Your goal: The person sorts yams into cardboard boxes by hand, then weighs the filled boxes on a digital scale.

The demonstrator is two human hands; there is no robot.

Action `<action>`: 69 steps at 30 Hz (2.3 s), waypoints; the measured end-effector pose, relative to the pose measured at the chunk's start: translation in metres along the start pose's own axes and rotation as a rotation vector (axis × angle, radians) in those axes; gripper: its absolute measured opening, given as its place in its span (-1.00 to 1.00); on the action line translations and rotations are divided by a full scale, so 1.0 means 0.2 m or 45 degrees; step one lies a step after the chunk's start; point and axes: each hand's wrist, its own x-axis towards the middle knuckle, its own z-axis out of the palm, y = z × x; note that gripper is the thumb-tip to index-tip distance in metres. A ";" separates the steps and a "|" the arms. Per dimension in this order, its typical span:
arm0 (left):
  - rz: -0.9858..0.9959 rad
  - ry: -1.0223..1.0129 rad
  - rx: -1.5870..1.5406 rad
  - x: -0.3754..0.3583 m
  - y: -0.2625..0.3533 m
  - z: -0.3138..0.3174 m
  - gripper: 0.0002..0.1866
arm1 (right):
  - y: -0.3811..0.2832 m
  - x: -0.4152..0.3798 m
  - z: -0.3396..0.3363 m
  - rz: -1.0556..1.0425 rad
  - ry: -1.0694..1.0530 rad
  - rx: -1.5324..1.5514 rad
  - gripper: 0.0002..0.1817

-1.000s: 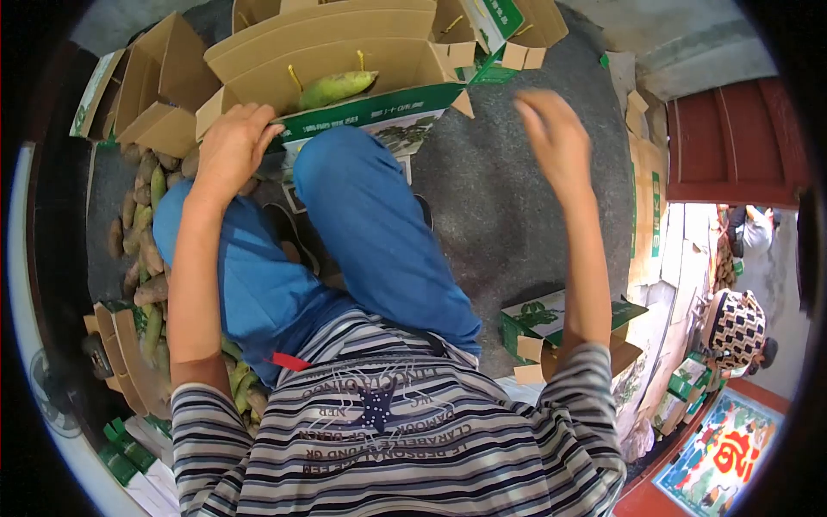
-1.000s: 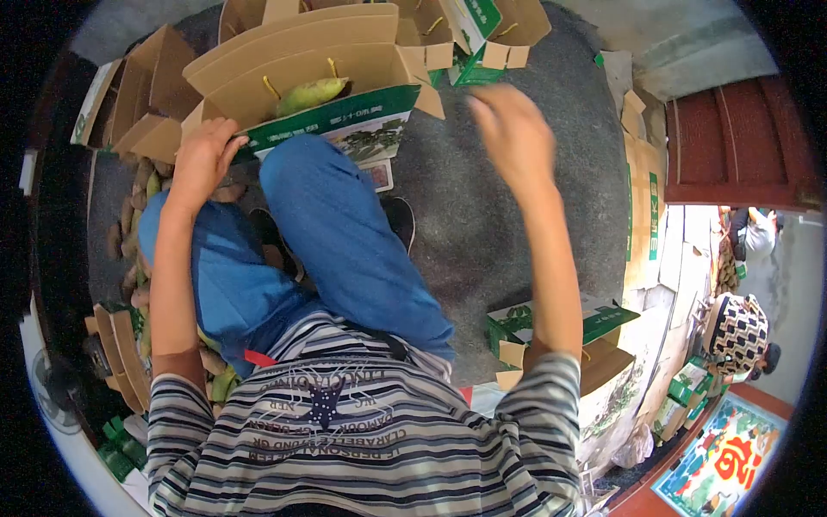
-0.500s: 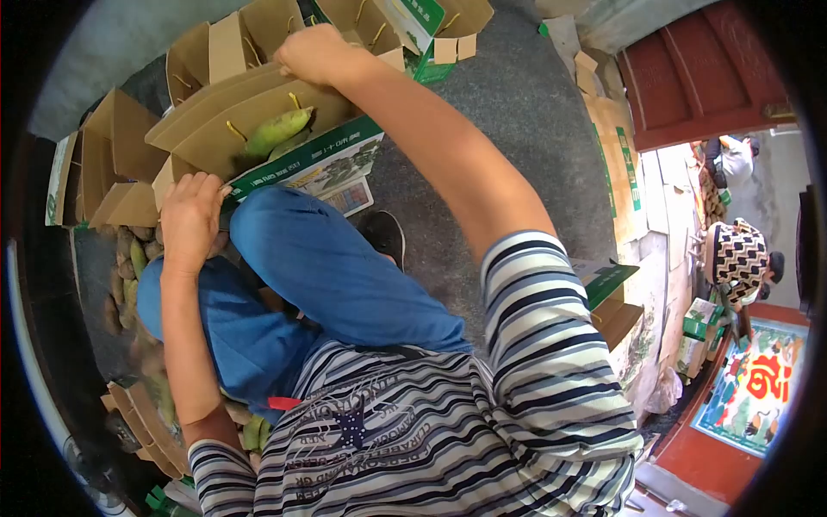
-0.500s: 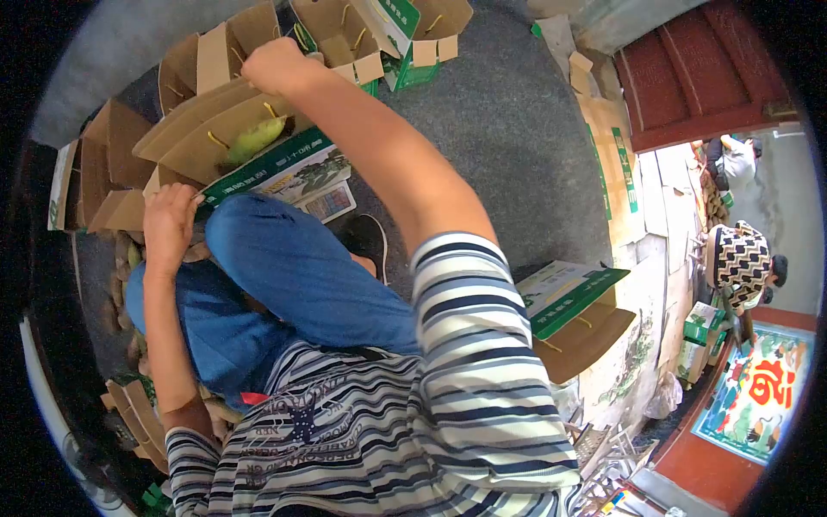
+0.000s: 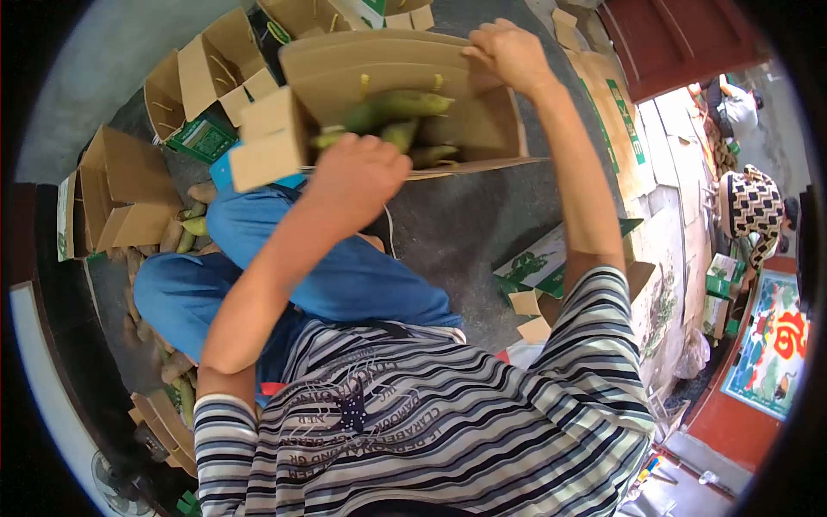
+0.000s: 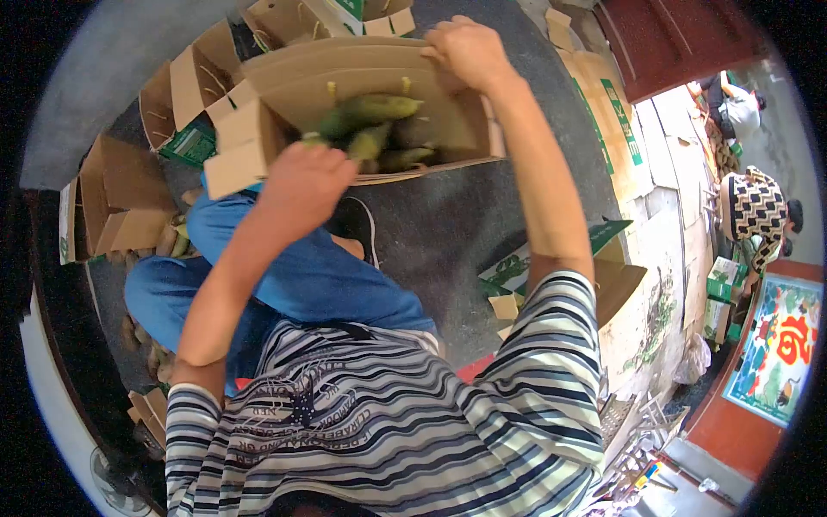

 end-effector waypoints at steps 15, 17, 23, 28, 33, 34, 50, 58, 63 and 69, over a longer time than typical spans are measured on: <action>-0.115 -0.196 -0.732 0.14 0.28 0.29 -0.79 | 0.68 -1.35 0.12 0.602 -0.776 -0.039 -0.83; -0.090 -0.005 -0.631 -0.03 0.04 0.18 -0.82 | 0.58 -1.17 0.06 0.679 -0.779 0.058 -0.82; -0.757 0.216 -0.625 -0.46 -0.37 -0.19 -0.82 | 0.05 -0.40 0.02 0.389 -0.479 0.551 -0.76; -1.096 0.306 -0.444 -0.77 -0.60 -0.26 -0.79 | -0.32 0.17 0.20 0.129 -0.355 0.778 -0.77; -1.225 -0.049 -0.181 -1.05 -0.74 -0.13 -0.75 | -0.59 0.62 0.47 0.194 -0.289 0.874 -0.73; -1.239 -0.177 -0.098 -1.06 -0.73 -0.12 -0.75 | -0.63 0.70 0.56 0.202 -0.262 0.909 -0.71; -1.281 -0.124 -0.313 -1.13 -0.72 -0.17 -0.75 | -0.69 1.32 1.35 0.653 -0.349 0.841 -0.60; -1.245 -0.157 -0.311 -1.06 -0.73 -0.16 -0.75 | -0.27 1.06 0.81 0.746 0.267 1.530 -0.68; -1.198 -0.156 -0.266 -1.08 -0.74 -0.13 -0.74 | -0.29 0.88 0.44 0.861 0.269 1.940 -0.74; -1.183 -0.112 -0.230 -1.12 -0.74 -0.12 -0.74 | -0.57 0.84 0.30 0.908 0.037 2.250 -0.75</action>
